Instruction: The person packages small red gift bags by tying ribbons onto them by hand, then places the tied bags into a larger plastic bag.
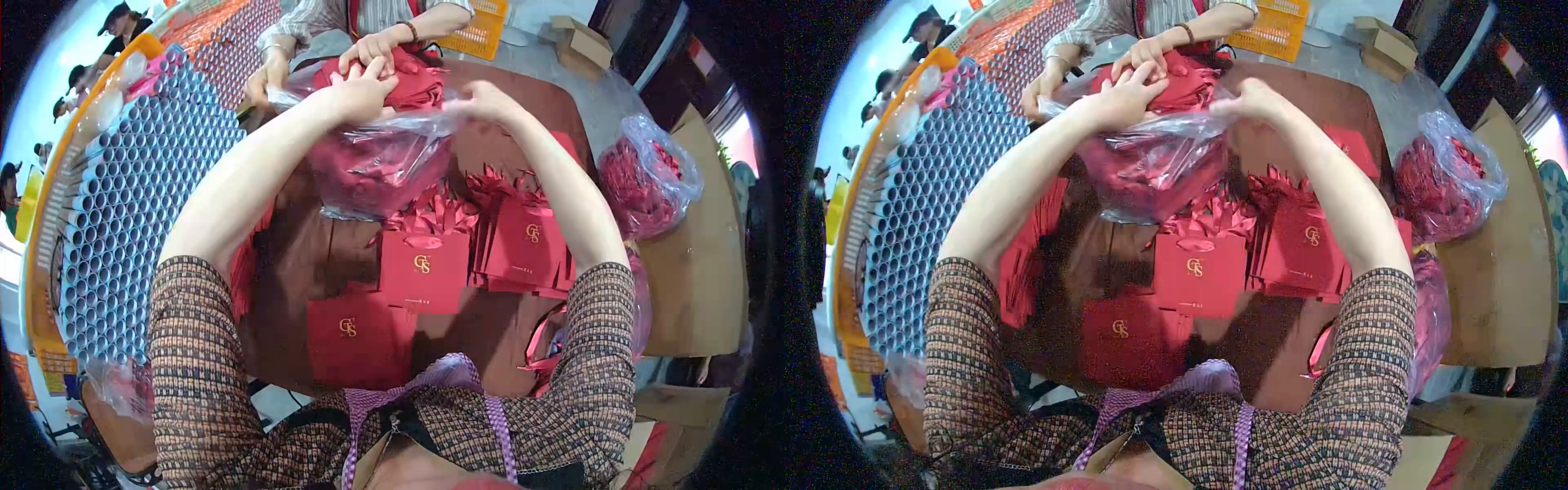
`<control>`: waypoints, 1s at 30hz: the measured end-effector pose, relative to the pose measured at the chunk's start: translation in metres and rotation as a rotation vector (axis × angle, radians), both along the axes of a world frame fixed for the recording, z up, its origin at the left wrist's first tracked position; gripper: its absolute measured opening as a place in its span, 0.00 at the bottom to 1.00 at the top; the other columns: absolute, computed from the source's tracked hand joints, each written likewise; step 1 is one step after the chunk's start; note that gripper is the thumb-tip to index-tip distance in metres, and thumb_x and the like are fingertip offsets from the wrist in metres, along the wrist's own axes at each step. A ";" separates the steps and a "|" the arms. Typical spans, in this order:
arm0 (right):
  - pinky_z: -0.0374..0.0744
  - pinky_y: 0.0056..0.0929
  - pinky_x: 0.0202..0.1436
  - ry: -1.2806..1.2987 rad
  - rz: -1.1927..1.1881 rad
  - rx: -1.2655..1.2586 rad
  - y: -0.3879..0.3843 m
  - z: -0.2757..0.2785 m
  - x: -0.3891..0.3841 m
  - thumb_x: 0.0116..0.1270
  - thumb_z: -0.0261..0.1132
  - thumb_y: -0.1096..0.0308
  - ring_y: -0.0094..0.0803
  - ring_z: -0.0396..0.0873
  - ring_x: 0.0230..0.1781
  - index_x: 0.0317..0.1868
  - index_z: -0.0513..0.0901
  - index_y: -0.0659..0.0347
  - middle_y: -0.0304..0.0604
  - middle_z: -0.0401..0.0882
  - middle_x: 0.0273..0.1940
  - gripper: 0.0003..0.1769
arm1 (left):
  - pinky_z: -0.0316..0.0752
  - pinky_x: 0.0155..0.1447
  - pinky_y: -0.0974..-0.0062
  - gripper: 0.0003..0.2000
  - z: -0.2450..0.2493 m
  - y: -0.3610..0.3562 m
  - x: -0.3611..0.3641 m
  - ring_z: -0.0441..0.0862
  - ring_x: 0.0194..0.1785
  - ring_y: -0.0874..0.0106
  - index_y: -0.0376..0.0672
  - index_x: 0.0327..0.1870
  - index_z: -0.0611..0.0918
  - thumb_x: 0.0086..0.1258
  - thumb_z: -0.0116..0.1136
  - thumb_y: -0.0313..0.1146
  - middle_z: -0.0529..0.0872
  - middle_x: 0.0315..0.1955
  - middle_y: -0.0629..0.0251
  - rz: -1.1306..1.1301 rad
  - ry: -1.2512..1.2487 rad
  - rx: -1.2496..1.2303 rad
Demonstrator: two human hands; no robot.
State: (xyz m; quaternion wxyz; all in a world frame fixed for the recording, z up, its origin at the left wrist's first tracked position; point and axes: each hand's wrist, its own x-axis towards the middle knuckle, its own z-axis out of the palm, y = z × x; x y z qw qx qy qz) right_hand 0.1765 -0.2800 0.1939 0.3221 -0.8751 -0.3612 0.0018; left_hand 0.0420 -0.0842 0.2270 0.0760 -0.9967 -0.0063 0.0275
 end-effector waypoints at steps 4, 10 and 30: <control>0.72 0.26 0.17 0.498 0.057 -0.150 -0.004 0.004 0.005 0.54 0.66 0.58 0.23 0.72 0.17 0.32 0.81 0.62 0.36 0.74 0.21 0.14 | 0.62 0.61 0.46 0.31 -0.003 0.001 -0.004 0.58 0.65 0.50 0.53 0.66 0.62 0.61 0.57 0.45 0.54 0.63 0.54 -0.015 -0.052 -0.012; 0.64 0.24 0.14 0.632 -0.078 0.314 0.005 0.031 0.018 0.56 0.65 0.64 0.21 0.64 0.13 0.23 0.79 0.60 0.32 0.69 0.17 0.10 | 0.69 0.58 0.51 0.27 0.002 -0.005 -0.005 0.68 0.58 0.49 0.55 0.64 0.66 0.62 0.54 0.43 0.59 0.60 0.53 -0.008 -0.026 0.043; 0.73 0.22 0.24 0.488 0.108 0.503 0.007 0.098 -0.012 0.58 0.57 0.68 0.22 0.74 0.22 0.29 0.79 0.64 0.37 0.75 0.22 0.08 | 0.67 0.55 0.51 0.18 -0.018 -0.021 -0.024 0.70 0.53 0.52 0.42 0.51 0.76 0.61 0.50 0.38 0.69 0.53 0.59 -0.132 -0.301 0.053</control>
